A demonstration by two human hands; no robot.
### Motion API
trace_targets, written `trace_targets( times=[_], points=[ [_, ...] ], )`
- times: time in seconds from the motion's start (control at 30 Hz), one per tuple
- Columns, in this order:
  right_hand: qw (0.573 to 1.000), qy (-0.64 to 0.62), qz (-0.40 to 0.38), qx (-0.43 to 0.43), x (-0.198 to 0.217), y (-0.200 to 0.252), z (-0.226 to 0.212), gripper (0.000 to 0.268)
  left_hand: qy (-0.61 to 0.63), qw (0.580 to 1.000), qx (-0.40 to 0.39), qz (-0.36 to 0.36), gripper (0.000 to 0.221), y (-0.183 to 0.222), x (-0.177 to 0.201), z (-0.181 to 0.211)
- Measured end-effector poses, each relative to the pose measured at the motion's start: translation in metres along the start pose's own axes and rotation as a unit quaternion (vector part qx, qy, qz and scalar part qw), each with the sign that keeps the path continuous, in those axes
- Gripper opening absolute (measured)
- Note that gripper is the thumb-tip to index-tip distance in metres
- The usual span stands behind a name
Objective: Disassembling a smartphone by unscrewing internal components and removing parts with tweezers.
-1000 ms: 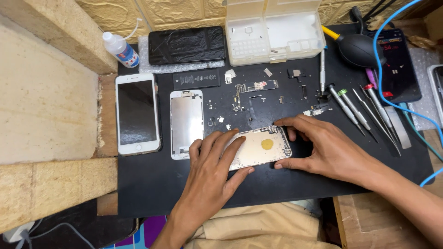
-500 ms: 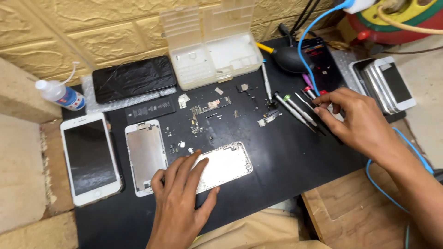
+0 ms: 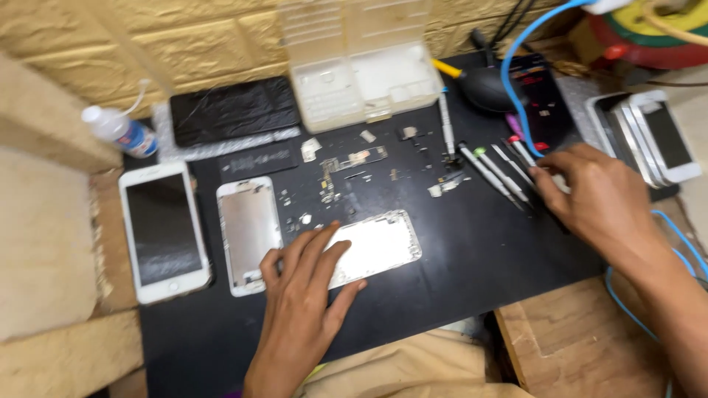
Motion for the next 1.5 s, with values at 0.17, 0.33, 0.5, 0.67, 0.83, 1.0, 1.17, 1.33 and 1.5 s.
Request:
trace_targets(
  times=[0.17, 0.33, 0.5, 0.67, 0.83, 1.0, 1.17, 1.33, 1.5],
  points=[
    [0.995, 0.026, -0.048, -0.085, -0.006, 0.004, 0.013, 0.029, 0.013, 1.000, -0.013, -0.004, 0.045, 0.002, 0.001, -0.001],
    [0.991, -0.126, 0.014, -0.049, -0.025, 0.003, 0.042, 0.012, 0.000, 1.000, 0.006, 0.006, 0.052, 0.007, 0.007, -0.008],
    [0.971, -0.223, 0.010, -0.085, -0.043, 0.002, 0.061, 0.014, -0.021, 0.999, 0.016, 0.029, 0.055, 0.009, 0.011, -0.011],
    [0.946, -0.314, 0.025, -0.081, -0.069, 0.002, 0.093, 0.013, -0.023, 0.999, 0.024, 0.033, 0.055, 0.012, 0.012, -0.014],
    [0.951, -0.300, 0.004, -0.076, -0.059, -0.002, 0.075, 0.011, -0.016, 0.999, 0.018, 0.046, 0.052, 0.013, 0.014, -0.013],
    [0.947, -0.314, 0.000, -0.068, -0.069, -0.002, 0.082, 0.010, -0.020, 0.998, 0.015, 0.056, 0.052, 0.014, 0.015, -0.013],
    [0.939, -0.334, 0.011, -0.081, -0.071, -0.001, 0.089, 0.013, -0.015, 0.998, 0.015, 0.056, 0.050, 0.014, 0.015, -0.013],
    [0.937, -0.341, 0.003, -0.073, -0.072, -0.002, 0.090, 0.012, -0.017, 0.998, 0.016, 0.059, 0.049, 0.014, 0.016, -0.013],
    [0.941, -0.328, -0.004, -0.085, -0.074, -0.003, 0.092, 0.009, -0.018, 0.998, 0.014, 0.062, 0.050, 0.015, 0.015, -0.013]
  ],
)
Point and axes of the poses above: each hand's wrist, its own y-axis away from the middle knuckle, its own x-axis out of the back of the hand, z = x × y, the point moved 10 cm from there along -y, towards the middle knuckle, and after that the axes turned 12 degrees about -y, right-handed, at the moved point
